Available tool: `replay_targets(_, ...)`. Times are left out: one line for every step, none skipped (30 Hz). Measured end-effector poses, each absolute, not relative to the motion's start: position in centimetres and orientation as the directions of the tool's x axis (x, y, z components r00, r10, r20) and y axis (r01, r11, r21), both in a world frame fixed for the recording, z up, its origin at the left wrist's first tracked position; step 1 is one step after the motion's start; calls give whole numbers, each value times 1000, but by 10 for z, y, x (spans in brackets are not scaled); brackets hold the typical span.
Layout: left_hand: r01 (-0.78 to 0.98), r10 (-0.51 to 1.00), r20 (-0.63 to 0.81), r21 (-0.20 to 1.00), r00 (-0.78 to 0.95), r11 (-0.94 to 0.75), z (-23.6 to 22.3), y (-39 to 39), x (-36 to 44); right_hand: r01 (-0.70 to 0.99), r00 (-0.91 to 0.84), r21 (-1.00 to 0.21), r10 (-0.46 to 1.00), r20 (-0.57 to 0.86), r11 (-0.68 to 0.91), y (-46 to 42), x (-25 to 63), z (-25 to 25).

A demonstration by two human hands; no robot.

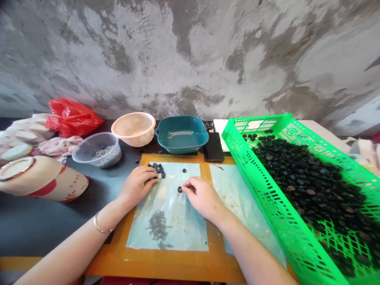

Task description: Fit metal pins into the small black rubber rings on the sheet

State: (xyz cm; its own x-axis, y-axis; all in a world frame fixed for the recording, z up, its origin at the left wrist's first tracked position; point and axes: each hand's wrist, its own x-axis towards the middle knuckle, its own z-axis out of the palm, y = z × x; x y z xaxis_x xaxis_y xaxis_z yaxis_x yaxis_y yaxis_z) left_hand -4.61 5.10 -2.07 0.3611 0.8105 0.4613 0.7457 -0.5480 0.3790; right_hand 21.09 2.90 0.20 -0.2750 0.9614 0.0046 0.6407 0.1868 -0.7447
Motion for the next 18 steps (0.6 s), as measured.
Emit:
replay_targets(749,812,470,381,347,-541,-20,51,-45,639,-277,-745,961,10,191,29,211,2)
replay_targets(750,815,472,389,336,-535,-20,51,-45,637,-279,-745,960,14,196,29,210,2)
replay_targets(747,822,465,405,329,-527,-20,51,-44,636,-280,-745,960,16,199,29,210,2)
replay_targets(743,833,451,426,321,-517,-20,51,-44,636,-282,-745,959,19,201,29,210,1)
replay_targets(740,845,432,447,313,-503,-20,51,-44,636,-283,-745,959,20,203,29,211,1)
replay_targets(742,860,410,464,304,-484,-20,51,-44,636,-284,-744,959,21,205,29,211,0)
replay_targets(749,873,389,475,293,-463,-20,51,-44,636,-284,-744,958,22,205,29,211,-1)
replay_targets(756,884,374,481,281,-444,-20,51,-44,636,-284,-744,958,22,205,29,212,-1)
replay_targets(759,891,365,489,270,-430,-19,51,-45,635,-284,-745,959,21,204,29,212,-1)
replay_targets(753,895,362,503,261,-424,-19,51,-45,633,-282,-748,959,20,201,29,212,-1)
replay_targets(737,898,363,530,249,-419,-18,50,-44,629,-279,-752,960,20,198,29,211,0)
replay_targets(711,905,361,574,225,-406,-16,48,-43,622,-275,-758,961,20,194,29,211,1)
replay_targets(672,920,343,638,188,-375,-13,46,-40,612,-270,-768,963,22,189,28,210,3)
replay_targets(613,944,300,722,140,-321,-10,44,-37,597,-263,-781,964,26,184,27,209,5)
replay_targets(523,970,226,819,86,-238,-6,41,-33,577,-259,-797,965,32,181,26,208,7)
replay_targets(398,992,117,908,54,-129,-1,37,-29,553,-255,-814,966,42,181,25,207,9)
replay_targets(228,999,-4,974,49,-7,3,34,-24,525,-256,-831,965,51,183,24,206,10)
replay_targets(52,990,-117,992,81,113,8,30,-20,493,-261,-850,963,61,187,22,205,12)
